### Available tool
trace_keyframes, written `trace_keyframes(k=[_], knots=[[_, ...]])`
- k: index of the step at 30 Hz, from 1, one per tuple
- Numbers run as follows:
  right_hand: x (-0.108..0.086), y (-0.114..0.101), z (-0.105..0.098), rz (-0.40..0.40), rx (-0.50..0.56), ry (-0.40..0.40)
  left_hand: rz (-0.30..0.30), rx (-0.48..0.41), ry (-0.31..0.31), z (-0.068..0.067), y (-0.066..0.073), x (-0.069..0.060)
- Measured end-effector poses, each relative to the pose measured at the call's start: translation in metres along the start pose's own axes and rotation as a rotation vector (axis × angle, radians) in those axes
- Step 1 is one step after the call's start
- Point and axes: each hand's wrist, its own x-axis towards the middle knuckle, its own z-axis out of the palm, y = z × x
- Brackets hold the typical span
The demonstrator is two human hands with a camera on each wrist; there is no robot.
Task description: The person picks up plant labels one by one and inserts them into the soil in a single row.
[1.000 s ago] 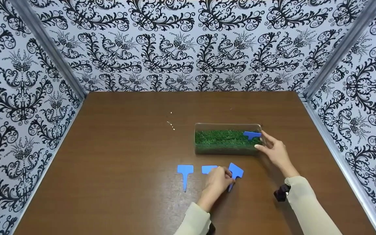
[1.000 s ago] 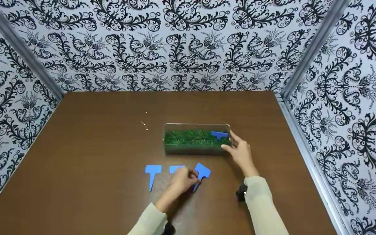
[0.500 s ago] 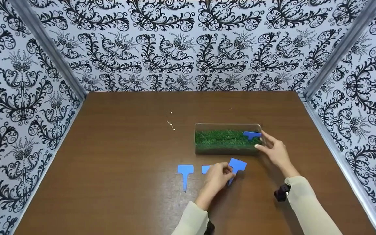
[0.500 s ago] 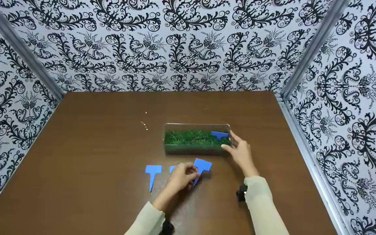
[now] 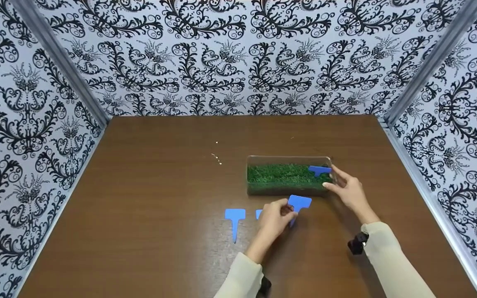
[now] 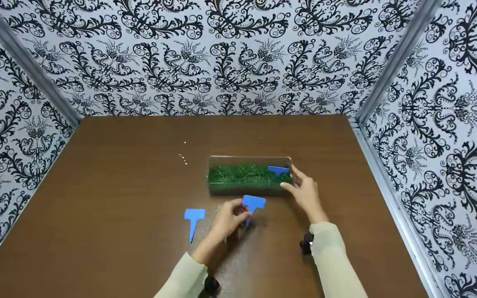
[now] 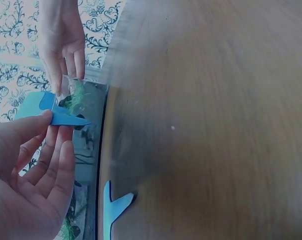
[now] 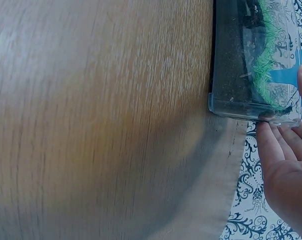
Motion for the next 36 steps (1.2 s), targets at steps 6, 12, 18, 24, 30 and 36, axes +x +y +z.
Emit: trace_keyframes(k=[6,12,18,24,30,36], knots=[[0.000,0.001,0.001,-0.005,-0.002,0.007,0.034,0.014,0.055,-0.003,0.003,0.003],[0.000,0.002,0.000,-0.005,0.001,0.001,0.037,0.016,0.071,-0.007,0.006,0.005],[0.000,0.000,0.001,-0.008,-0.005,0.011,0.067,0.010,0.108,-0.010,0.007,0.007],[0.000,0.000,0.001,-0.013,-0.025,0.030,0.079,0.006,0.135,-0.014,0.009,0.010],[0.001,0.002,0.002,-0.020,-0.004,0.036,0.119,-0.006,0.153,-0.018,0.012,0.015],[0.002,0.002,0.003,-0.017,-0.003,0.050,0.134,-0.002,0.166,-0.020,0.016,0.021]])
